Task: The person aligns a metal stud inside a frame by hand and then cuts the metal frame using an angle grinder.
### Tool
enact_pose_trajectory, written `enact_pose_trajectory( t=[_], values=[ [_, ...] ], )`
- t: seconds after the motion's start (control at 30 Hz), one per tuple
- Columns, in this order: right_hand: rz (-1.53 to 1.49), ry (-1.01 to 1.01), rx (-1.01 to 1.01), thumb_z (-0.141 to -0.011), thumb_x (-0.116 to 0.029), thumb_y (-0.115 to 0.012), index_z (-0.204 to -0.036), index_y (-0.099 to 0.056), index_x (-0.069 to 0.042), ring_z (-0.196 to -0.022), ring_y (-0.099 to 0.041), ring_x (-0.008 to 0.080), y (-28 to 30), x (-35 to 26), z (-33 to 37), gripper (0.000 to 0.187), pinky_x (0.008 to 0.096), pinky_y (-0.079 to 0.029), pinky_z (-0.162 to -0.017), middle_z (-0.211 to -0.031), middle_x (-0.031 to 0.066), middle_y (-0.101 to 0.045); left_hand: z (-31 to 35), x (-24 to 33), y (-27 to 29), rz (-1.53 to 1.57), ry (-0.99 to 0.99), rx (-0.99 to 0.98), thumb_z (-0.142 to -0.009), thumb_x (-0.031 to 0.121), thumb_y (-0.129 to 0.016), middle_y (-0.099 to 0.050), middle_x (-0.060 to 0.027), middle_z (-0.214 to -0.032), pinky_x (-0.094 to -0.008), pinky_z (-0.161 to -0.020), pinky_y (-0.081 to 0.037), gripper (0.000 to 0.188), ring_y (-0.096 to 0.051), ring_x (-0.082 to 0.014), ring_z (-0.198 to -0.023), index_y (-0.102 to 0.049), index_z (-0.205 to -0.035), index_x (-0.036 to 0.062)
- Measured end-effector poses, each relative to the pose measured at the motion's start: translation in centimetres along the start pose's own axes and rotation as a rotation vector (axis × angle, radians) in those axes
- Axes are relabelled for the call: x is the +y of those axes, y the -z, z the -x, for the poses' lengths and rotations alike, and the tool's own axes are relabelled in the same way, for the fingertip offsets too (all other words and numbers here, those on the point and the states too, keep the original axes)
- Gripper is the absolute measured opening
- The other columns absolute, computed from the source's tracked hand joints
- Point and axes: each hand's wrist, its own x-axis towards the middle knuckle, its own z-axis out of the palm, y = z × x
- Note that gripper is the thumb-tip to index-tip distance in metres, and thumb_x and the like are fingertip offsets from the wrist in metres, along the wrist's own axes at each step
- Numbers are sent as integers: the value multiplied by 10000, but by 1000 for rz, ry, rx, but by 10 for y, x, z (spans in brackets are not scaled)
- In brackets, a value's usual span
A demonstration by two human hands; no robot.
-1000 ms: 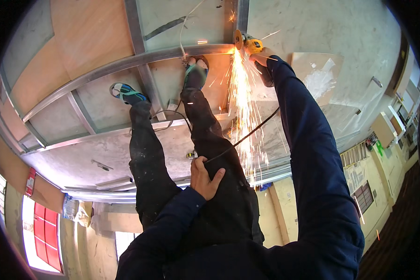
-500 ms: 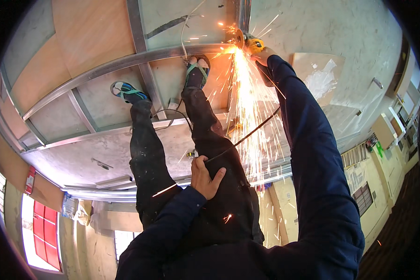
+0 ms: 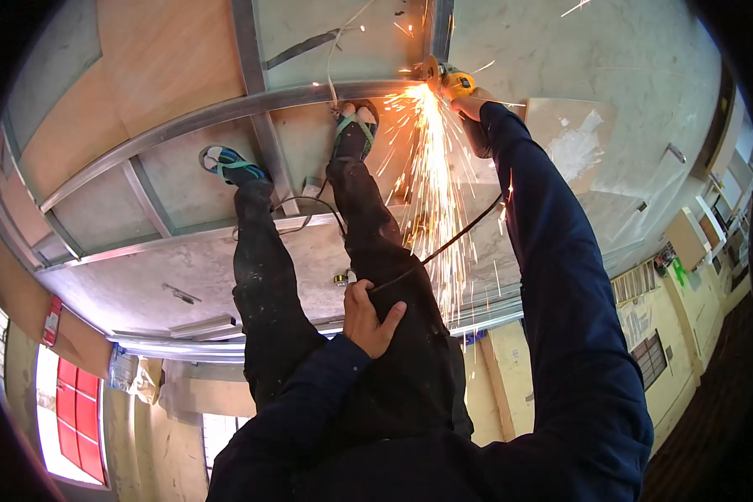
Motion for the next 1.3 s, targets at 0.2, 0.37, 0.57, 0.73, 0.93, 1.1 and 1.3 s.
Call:
enact_pose_trajectory(
  t=[0.2,0.37,0.57,0.73,0.93,1.1,1.3],
  values=[
    [12,-10,-26,-657,-344,-681,-926,-648,-42,-733,-637,190,1,0,-5,405,305,-480,-664,-830,92,-669,0,2,2,-15,2,-27,-832,336,-626,-405,-269,-1105,-423,-923,-348,597,-433,-374,-1037,-322,-1151,-68],
    [-12,9,30,-634,-351,-700,-908,-652,-35,-716,-642,205,-10,0,8,421,312,-493,-667,-808,95,-673,2,-2,4,-31,14,-19,-832,341,-626,-406,-264,-1095,-424,-913,-350,596,-435,-371,-1025,-324,-1144,-66],
    [12,-26,3,-603,-373,-724,-923,-650,-24,-726,-648,223,-18,28,34,479,325,-503,-676,-810,109,-673,3,-3,2,-51,-9,-34,-836,330,-625,-403,-258,-1087,-425,-906,-349,571,-436,-368,-1008,-326,-1128,-58],
    [-94,-33,73,-598,-370,-738,-985,-617,-14,-822,-646,247,-38,37,65,540,327,-497,-735,-882,131,-669,4,-6,3,-59,-23,-7,-815,331,-650,-411,-266,-1076,-445,-914,-341,574,-427,-401,-1020,-341,-1115,-50],
    [-85,-50,68,-603,-366,-738,-1042,-593,-16,-880,-641,262,-62,57,62,580,330,-494,-788,-931,138,-665,4,-10,1,-64,-17,-58,-819,323,-643,-404,-269,-1080,-443,-923,-332,567,-420,-404,-1028,-340,-1113,-54],
    [-129,-75,55,-604,-376,-740,-1063,-581,-6,-918,-633,272,-74,53,60,610,337,-489,-808,-974,155,-655,7,-14,6,-82,-15,-78,-823,325,-636,-401,-272,-1082,-444,-923,-331,567,-419,-403,-1031,-330,-1116,-52],
    [-178,-65,147,-615,-363,-734,-1030,-591,-13,-880,-641,271,-73,61,49,562,346,-491,-792,-934,148,-663,7,-14,5,-86,-11,-104,-826,327,-632,-399,-276,-1078,-444,-922,-330,566,-416,-401,-1033,-325,-1114,-51]
  ],
)
